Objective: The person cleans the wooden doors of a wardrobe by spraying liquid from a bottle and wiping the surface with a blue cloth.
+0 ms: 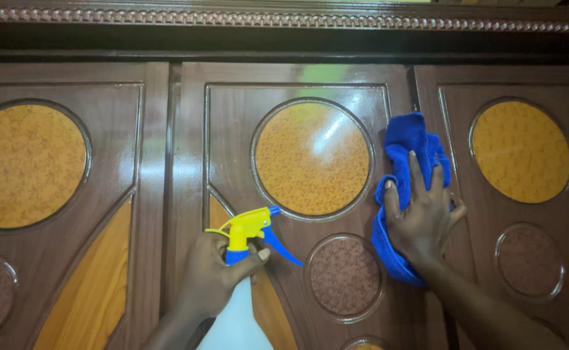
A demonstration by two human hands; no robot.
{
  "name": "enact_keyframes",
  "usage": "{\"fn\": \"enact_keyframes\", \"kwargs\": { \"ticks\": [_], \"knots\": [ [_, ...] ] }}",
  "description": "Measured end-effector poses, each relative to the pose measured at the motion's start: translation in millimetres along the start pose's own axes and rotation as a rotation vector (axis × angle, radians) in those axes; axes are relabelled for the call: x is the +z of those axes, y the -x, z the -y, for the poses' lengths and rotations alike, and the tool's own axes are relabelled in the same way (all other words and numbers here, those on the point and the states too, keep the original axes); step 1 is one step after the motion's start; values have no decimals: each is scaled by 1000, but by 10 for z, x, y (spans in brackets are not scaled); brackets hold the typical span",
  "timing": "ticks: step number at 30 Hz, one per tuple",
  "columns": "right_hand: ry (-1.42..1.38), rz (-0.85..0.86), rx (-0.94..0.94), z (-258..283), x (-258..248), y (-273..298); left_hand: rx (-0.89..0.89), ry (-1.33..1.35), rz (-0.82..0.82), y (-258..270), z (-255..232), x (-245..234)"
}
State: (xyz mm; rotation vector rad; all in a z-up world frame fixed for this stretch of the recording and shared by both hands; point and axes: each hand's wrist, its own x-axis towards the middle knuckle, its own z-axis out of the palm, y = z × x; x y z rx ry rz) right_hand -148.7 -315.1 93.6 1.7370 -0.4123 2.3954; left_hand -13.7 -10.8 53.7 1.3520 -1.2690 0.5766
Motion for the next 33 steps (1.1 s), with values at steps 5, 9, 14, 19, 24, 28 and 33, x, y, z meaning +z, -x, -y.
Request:
{"fn": "enact_keyframes", "kwargs": {
  "ticks": [5, 9, 14, 19, 24, 28, 33],
  "knots": [
    [35, -32, -36, -4, -5, 3, 40, 125, 43, -184, -54, 130],
    [5, 9, -33, 12, -37, 5, 49, 150, 42, -206, -51, 287],
    [13, 47, -139, -1, -73, -13, 52, 198, -13, -186, -16, 379],
    [21, 98, -338, 25, -157, -82, 78, 133, -34, -254, -97, 460],
    [-84, 184, -594, -5, -259, -179, 81, 301, -9, -331, -305, 730],
    [-118, 287, -837, -200, -210, -372, 114, -34, 68, -492, -443, 1047],
    [-118, 453, -1011, -487, -164, -632, 136, 232, 42, -691, -579, 1348]
  ]
}}
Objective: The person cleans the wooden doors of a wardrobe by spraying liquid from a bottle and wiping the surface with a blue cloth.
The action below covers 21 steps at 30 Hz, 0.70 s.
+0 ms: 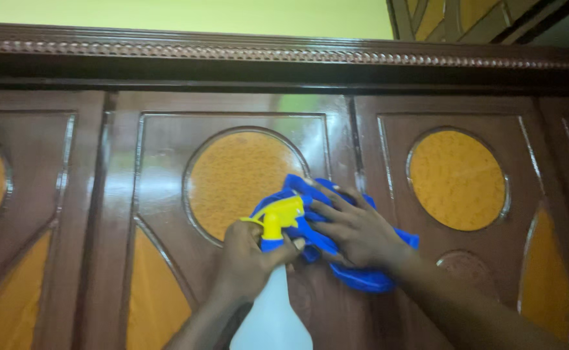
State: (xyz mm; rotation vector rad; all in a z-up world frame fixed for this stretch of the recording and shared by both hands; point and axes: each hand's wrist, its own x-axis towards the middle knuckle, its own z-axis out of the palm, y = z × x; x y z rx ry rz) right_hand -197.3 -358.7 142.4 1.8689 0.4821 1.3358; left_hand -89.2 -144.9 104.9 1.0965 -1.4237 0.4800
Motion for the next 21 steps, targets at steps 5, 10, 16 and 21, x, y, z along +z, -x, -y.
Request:
{"fn": "enact_keyframes", "kwargs": {
  "ticks": [5, 10, 16, 21],
  "knots": [
    [-79, -77, -81, -278, 4, 43, 84, 156, -41, -267, -45, 226],
    [84, 6, 16, -538, -74, 59, 59, -72, -21, -441, -113, 393],
    [147, -19, 110, -930, -233, 88, 177, -112, -28, -594, -74, 614],
    [328, 41, 322, -1457, -411, 324, 229, -243, -66, -809, -93, 784]
  ]
}}
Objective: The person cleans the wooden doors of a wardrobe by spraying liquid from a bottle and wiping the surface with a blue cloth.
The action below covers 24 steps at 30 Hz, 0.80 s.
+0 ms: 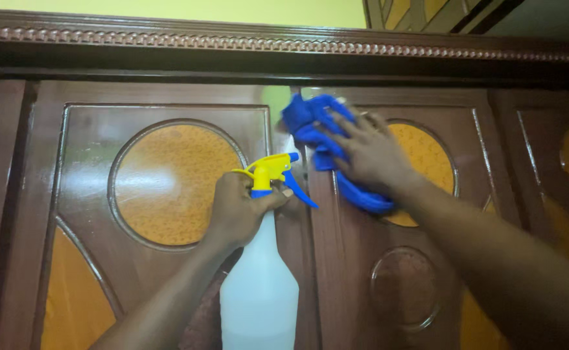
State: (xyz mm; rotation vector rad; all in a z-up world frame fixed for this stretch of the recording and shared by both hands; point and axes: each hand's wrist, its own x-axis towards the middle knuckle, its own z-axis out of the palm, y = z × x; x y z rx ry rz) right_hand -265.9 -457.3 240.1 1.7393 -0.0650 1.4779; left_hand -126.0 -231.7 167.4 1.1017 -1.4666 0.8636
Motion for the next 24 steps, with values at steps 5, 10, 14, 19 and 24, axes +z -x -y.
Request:
{"fn": "enact_keyframes", "kwargs": {
  "ticks": [5, 10, 14, 19, 24],
  "knots": [
    [45, 51, 194, -781, 130, 293, -143, -4, 5, -271, -78, 236],
    [-31, 67, 253, -1538, 380, 669, 44, -62, -68, -500, -27, 524],
    [-78, 375, 556, -1829, 347, 776, 44, 181, -32, -704, 78, 808],
    [-134, 389, 650, -1930, 231, 841, 116, 121, -37, -831, 83, 949],
    [-158, 392, 737, -2053, 358, 829, 10, 355, 59, -773, 9, 936]
  ]
}}
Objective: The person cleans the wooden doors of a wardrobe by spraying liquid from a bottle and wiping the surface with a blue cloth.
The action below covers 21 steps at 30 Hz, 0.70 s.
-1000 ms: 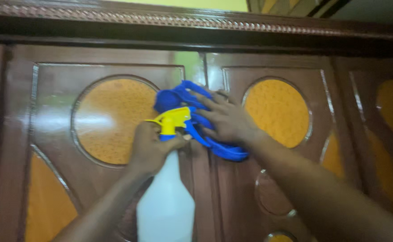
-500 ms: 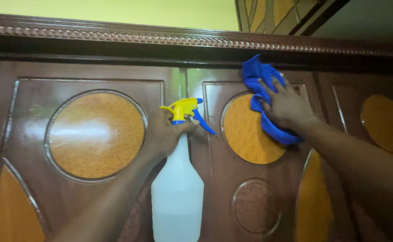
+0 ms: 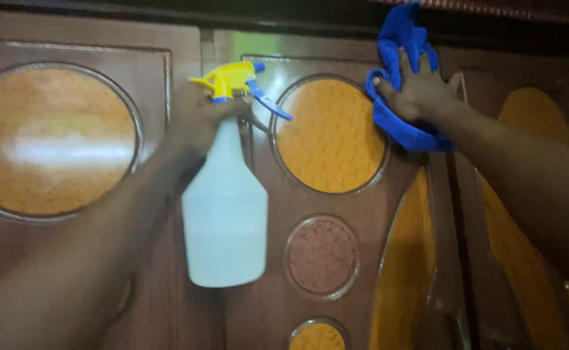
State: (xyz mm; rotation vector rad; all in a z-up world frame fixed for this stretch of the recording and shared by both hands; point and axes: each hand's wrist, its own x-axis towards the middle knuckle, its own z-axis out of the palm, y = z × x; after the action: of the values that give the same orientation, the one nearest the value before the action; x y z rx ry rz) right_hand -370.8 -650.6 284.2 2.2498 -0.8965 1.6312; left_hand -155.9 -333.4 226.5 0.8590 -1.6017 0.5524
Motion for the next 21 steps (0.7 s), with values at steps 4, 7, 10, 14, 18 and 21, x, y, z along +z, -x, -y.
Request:
{"fn": "enact_keyframes", "kwargs": {
  "ticks": [4, 7, 10, 14, 18, 21],
  "knots": [
    [-48, -2, 23, 32, 31, -15, -67, 63, 19, 55, -65, -37],
    [-62, 11, 45, 63, -22, 5, -68, 72, 37, 83, -66, -50],
    [-52, 7, 52, 70, -49, -5, -65, 53, 60, 102, -74, -61],
    [-56, -57, 26, 56, -13, -58, -77, 7, 62, 106, -65, -71],
    [-68, -125, -26, 47, -19, -197, -66, 59, 84, 89, -43, -117],
    [-40, -225, -141, 103, -14, -258, -73, 28, 56, 128, -39, -178]
  ]
}}
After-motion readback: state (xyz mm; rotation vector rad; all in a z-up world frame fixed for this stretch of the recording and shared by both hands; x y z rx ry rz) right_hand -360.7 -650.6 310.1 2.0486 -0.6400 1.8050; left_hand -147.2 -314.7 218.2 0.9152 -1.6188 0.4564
